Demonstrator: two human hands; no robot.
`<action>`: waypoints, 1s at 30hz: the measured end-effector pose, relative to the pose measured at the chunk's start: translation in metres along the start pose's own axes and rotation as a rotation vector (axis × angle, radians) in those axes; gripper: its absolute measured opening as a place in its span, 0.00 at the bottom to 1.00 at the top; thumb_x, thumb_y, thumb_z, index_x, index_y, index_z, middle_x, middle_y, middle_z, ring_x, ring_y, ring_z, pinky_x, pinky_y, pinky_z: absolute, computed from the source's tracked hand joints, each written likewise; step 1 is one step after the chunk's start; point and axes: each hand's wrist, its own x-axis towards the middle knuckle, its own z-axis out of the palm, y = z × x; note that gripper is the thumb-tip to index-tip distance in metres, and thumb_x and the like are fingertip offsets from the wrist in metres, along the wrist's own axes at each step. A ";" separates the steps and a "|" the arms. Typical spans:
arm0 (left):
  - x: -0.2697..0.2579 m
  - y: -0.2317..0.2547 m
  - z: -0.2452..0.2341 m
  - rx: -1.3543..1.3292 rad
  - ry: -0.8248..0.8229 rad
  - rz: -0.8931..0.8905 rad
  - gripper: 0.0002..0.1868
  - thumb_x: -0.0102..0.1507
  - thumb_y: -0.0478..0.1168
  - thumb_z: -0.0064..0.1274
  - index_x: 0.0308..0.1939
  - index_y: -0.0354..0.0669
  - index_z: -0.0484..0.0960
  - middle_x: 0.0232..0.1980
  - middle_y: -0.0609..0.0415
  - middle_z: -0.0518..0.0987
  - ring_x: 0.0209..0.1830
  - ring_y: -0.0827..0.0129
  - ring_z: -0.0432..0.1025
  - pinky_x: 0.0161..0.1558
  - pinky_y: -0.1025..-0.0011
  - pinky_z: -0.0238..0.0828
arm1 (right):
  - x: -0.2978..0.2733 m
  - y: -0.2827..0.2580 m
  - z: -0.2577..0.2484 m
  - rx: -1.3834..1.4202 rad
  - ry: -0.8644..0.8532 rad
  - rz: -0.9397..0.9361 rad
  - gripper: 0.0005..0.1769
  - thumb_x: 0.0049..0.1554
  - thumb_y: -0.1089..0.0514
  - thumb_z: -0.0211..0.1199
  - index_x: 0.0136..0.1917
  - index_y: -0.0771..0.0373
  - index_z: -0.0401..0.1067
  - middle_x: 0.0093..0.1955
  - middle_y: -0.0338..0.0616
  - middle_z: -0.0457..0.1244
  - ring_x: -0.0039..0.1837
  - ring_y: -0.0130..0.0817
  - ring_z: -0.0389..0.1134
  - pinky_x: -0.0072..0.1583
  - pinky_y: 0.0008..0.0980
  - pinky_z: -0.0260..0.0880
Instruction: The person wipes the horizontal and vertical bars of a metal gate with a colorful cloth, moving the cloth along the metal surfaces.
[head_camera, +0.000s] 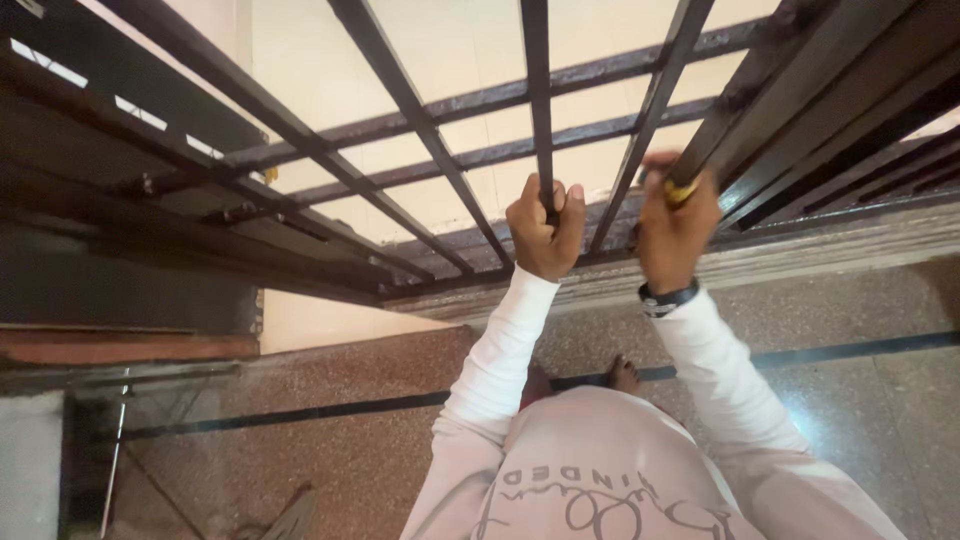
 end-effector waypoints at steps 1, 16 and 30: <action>0.001 0.000 0.000 -0.006 0.001 -0.002 0.14 0.68 0.35 0.54 0.32 0.43 0.63 0.23 0.61 0.66 0.21 0.80 0.60 0.26 0.77 0.55 | 0.017 -0.019 -0.003 0.031 0.001 -0.073 0.07 0.68 0.71 0.56 0.58 0.66 0.70 0.52 0.43 0.67 0.49 0.27 0.68 0.52 0.26 0.70; -0.001 0.000 0.002 0.002 0.015 -0.019 0.15 0.67 0.36 0.55 0.33 0.43 0.63 0.24 0.60 0.67 0.22 0.80 0.61 0.27 0.77 0.57 | -0.053 0.056 0.004 0.062 0.012 0.117 0.04 0.70 0.63 0.55 0.56 0.64 0.69 0.54 0.39 0.66 0.53 0.24 0.65 0.55 0.25 0.65; -0.002 0.001 0.000 -0.007 0.014 0.002 0.14 0.68 0.34 0.54 0.33 0.42 0.64 0.24 0.60 0.67 0.22 0.80 0.63 0.26 0.77 0.57 | 0.007 0.010 0.007 0.023 0.067 -0.072 0.04 0.72 0.63 0.56 0.56 0.64 0.71 0.44 0.40 0.66 0.44 0.26 0.66 0.45 0.26 0.65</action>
